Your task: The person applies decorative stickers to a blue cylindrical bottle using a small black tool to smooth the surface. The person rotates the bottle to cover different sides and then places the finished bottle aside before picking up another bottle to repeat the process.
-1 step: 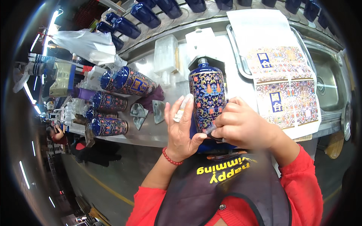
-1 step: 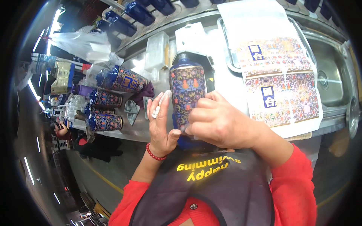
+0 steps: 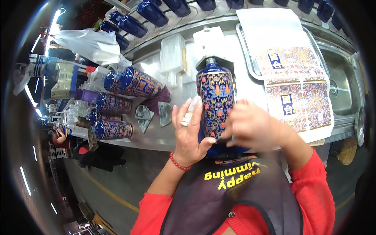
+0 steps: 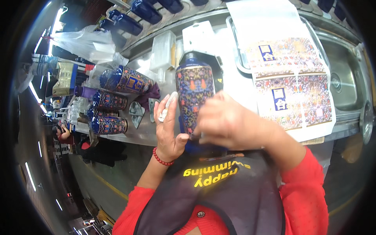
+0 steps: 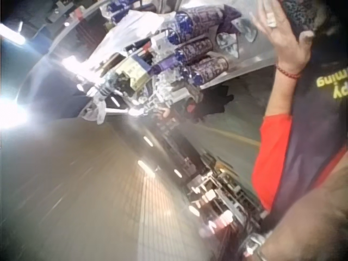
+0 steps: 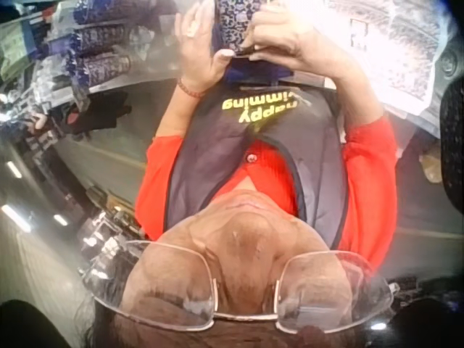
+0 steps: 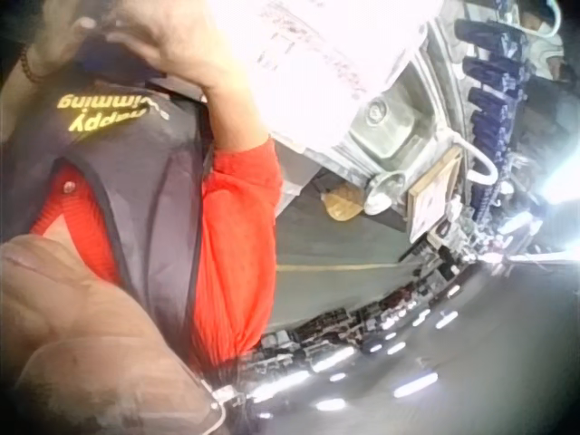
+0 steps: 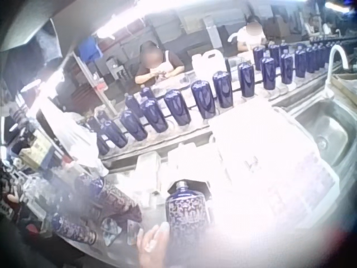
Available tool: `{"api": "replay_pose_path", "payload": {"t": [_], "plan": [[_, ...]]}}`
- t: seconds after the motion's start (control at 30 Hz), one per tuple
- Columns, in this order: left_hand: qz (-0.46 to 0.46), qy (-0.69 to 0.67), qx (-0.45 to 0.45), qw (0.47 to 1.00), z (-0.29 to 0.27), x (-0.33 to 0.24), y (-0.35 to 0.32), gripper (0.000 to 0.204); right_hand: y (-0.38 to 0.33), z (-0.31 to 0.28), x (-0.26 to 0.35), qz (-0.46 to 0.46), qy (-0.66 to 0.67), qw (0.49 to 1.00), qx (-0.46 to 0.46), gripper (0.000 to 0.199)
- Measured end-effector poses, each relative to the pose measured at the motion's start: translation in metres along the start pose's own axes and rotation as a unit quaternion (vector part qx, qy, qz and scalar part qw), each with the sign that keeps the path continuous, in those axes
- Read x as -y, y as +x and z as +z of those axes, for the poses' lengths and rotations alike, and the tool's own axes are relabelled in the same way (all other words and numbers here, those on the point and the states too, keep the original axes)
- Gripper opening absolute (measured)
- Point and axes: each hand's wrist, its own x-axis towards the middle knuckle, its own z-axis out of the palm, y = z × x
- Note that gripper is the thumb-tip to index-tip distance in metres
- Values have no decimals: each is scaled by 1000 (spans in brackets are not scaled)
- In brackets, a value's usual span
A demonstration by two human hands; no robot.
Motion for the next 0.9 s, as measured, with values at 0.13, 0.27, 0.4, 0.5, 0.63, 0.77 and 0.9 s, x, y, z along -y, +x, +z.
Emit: {"api": "replay_pose_path", "payload": {"t": [0.13, 0.27, 0.4, 0.5, 0.63, 0.77, 0.9], "plan": [[-3, 52, 28, 998, 10, -2, -12, 91, 11, -4, -26, 175, -19, 957, -232, 14], [-9, 31, 16, 999, 13, -5, -15, 95, -23, 13, -4, -109, -107, 988, -23, 20], [-4, 77, 41, 996, 13, -12, -12, 98, -69, 17, -7, 157, 99, 980, -73, 20], [8, 158, 66, 985, 11, -20, -8, 95, -86, 21, -17, 277, 206, 906, -245, 12], [26, 197, 82, 977, 8, -30, -1, 92, -87, 29, -22, 303, 215, 880, -294, 12], [44, 193, 99, 975, 5, -31, 5, 92, -85, 32, -17, 337, 251, 856, -300, 11], [8, 172, 93, 981, 2, -27, 11, 93, -89, 32, -17, 344, 257, 850, -305, 10]]}}
